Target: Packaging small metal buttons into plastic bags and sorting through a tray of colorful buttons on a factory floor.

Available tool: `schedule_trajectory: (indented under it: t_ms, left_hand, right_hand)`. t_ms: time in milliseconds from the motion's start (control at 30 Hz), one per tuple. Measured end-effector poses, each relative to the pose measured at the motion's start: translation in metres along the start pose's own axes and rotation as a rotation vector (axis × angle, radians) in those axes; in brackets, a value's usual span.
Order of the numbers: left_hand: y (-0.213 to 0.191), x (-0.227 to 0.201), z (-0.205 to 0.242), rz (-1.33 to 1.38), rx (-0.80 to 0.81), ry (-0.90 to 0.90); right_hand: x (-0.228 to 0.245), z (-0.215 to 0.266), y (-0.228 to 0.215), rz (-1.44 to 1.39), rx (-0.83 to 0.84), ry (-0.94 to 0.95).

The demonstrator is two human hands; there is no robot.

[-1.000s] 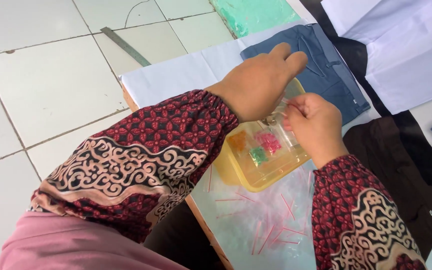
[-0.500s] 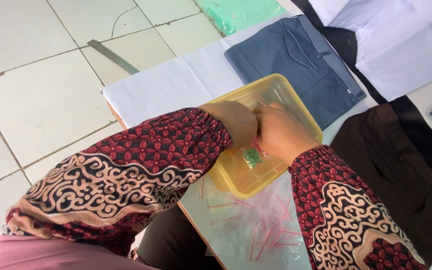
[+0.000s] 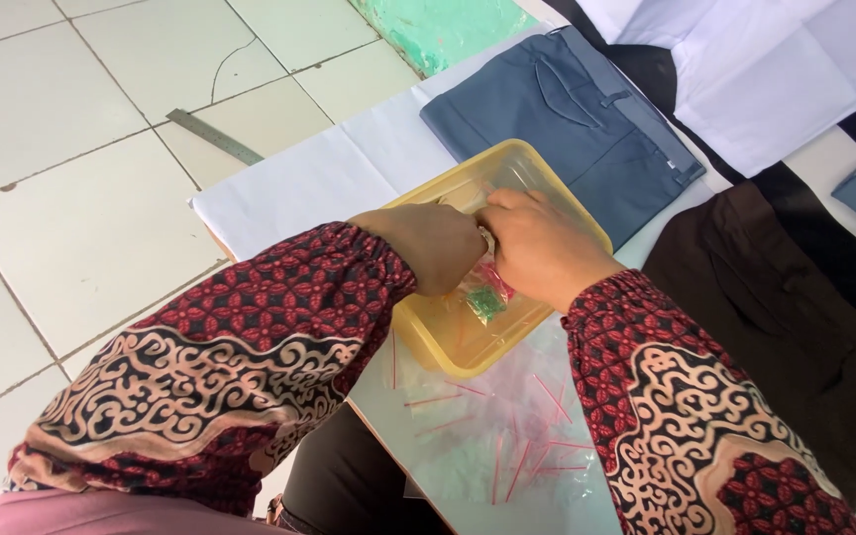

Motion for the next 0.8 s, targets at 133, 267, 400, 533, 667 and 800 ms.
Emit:
schedule_trajectory:
  t_ms: [133, 267, 400, 533, 667, 800]
  left_hand:
    - [-0.095, -0.041, 0.056, 0.045, -0.125, 0.078]
    - [-0.142, -0.101, 0.116, 0.215, -0.486, 0.234]
    - [-0.128, -0.181, 0.145, 0.468, -0.502, 0.455]
    - [-0.088, -0.243, 0.135, 0.559, -0.427, 0.573]
    - [-0.044, -0.309, 0.118, 0.632, -0.493, 0.683]
    - [-0.001, -0.377, 0.108, 0.624, -0.430, 0.743]
  right_hand:
    - [0.022, 0.049, -0.053, 0.032, -0.292, -0.241]
    - [0.067, 0.129, -0.102, -0.064, -0.507, -0.299]
    - [0.080, 0.205, -0.067, -0.020, -0.553, -0.261]
    - [0.087, 0.278, -0.026, -0.049, -0.564, -0.248]
    - [0.072, 0.348, 0.014, -0.186, -0.603, -0.152]
    - [0.047, 0.415, 0.063, -0.344, -0.652, -0.032]
Point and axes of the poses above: each hand's wrist, its own z-axis away from the middle knuckle, its own y-axis out of the palm, x = y × z, the point moved 8 cm from there along -z, towards the middle knuckle, and after that the axes turned 9 degrees about -z, right-handed, at the moved point
